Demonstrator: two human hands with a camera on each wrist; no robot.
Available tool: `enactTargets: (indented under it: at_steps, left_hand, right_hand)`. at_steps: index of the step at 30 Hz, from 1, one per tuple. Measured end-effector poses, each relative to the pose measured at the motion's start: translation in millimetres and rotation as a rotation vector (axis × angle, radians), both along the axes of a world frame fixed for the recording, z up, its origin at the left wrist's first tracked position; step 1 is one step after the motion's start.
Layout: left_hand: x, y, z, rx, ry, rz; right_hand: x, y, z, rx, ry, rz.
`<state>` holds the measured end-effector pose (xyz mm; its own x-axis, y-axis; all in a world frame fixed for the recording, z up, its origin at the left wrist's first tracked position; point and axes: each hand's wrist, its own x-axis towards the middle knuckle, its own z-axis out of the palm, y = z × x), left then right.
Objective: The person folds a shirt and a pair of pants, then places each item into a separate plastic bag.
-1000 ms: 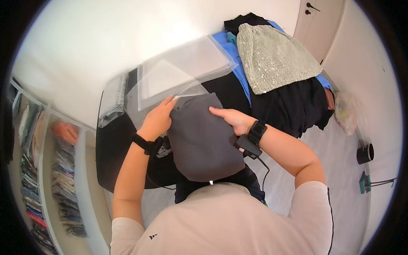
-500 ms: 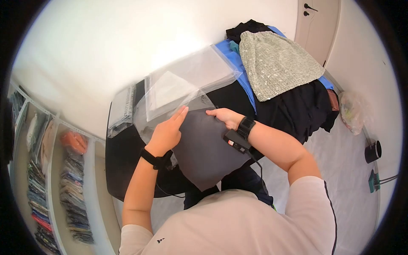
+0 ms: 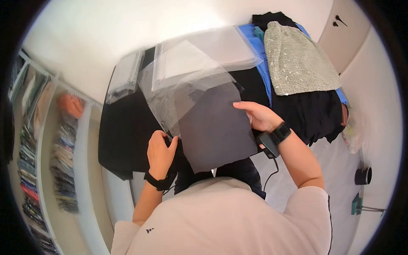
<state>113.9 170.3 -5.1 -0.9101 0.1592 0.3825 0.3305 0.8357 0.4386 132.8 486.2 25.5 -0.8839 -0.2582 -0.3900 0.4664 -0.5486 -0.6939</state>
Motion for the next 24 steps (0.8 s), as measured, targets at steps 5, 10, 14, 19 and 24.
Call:
enactTargets:
  at_steps: [5, 10, 14, 19, 24]
  left_hand:
    - [-12, 3, -11, 0.026, 0.080, -0.134]
    - [-12, 7, -17, 0.062, 0.106, -0.117]
    - [-12, 8, -17, 0.109, 0.209, -0.119]
    - [-12, 9, -17, 0.115, 0.200, -0.115]
    - [-12, 9, -18, 0.065, 0.155, -0.085]
  right_hand:
    - [1, -12, 11, 0.323, 0.045, 0.232]
    - [-40, -26, -2, 0.336, -0.144, 0.209]
    - [-69, -29, -4, 0.209, -0.111, 0.194]
    - [-110, -18, -62, 0.139, 0.253, -0.040]
    - [-88, -29, -8, -0.085, 0.005, -0.004]
